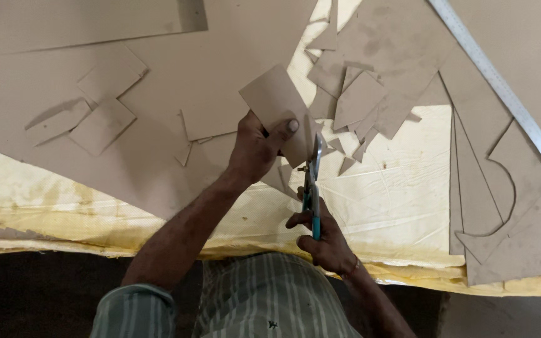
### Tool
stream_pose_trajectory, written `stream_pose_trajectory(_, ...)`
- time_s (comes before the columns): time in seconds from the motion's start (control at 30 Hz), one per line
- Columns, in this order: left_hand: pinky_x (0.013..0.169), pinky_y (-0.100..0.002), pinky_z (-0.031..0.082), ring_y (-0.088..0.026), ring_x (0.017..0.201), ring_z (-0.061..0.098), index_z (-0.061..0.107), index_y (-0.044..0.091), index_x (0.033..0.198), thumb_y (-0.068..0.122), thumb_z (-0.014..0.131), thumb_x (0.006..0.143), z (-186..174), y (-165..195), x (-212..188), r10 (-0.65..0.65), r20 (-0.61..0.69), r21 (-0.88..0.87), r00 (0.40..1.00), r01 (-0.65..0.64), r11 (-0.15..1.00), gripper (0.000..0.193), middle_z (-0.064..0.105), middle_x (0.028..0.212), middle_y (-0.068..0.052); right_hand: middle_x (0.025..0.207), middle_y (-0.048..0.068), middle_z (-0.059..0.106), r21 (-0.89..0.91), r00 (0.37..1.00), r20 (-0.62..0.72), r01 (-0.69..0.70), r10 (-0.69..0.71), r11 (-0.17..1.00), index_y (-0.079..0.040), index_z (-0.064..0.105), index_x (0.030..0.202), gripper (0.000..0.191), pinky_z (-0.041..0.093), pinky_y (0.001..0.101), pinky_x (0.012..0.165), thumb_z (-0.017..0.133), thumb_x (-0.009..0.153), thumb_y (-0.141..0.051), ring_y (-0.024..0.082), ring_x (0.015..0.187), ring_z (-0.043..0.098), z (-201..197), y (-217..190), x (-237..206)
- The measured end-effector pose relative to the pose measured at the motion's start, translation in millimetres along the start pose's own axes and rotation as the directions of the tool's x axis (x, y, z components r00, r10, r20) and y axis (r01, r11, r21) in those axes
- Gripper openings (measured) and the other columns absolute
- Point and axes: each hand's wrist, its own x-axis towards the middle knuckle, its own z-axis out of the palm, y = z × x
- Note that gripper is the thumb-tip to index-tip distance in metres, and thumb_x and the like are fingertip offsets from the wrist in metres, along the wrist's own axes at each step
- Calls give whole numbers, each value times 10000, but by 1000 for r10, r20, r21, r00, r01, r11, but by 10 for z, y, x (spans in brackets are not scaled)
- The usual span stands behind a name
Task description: The person uses shears to cut small rectangular pieces from larger cardboard sheets on a workbench. They repeatedly trim the edges of each piece and stack the finished pieces on the table.
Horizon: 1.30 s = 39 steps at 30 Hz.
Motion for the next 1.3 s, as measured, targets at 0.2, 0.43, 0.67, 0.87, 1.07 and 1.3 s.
stream_pose_trajectory(0.2,658,-280,628,-139,788,719,559,-20,1164,301,714,974,-3,-66,-16,19,28,32,999,-20,999,404,719,932,-115,1429,140,473,-32,998,-67,18,-20,999,-56,618,1169,587,505,395,1022,529,606,82,275,1307,533,69,-15,15)
stream_pose_trajectory(0.43,775,-309,608,-147,916,701,612,-1,1149,303,731,1015,10,-113,0,197,36,72,980,-199,977,353,713,1006,-83,1014,82,639,-203,966,-244,39,-89,978,-22,628,922,202,552,299,764,593,747,72,197,871,666,102,425,259)
stream_pose_trajectory(0.67,725,-273,588,-116,848,694,687,8,1082,341,728,965,163,-79,29,7,20,-108,1000,-5,994,355,732,934,-52,1004,93,635,-123,942,-261,185,-211,975,-11,623,846,156,554,311,664,661,729,84,175,806,650,100,545,269)
stream_pose_trajectory(0.87,725,-271,573,-117,827,703,753,27,1062,308,730,967,261,-151,-91,23,68,-54,997,-19,998,298,758,896,-40,1136,105,573,29,968,-175,189,-182,981,-25,599,875,206,558,297,802,553,743,128,176,925,622,99,223,228)
stream_pose_trajectory(1.07,692,-293,607,-123,796,723,727,27,1026,267,756,925,218,-305,-181,-37,107,-123,994,51,991,263,753,892,-33,996,73,598,150,968,-198,-128,156,980,-69,597,1138,448,533,277,728,552,720,85,141,823,625,103,222,117)
stream_pose_trajectory(1.3,613,-310,669,-133,721,745,705,32,1050,315,742,880,235,-439,-103,-127,-23,-144,992,122,982,332,748,857,-47,903,71,672,-179,967,-228,74,-114,981,-14,660,897,145,564,310,687,647,765,43,146,762,661,54,620,275)
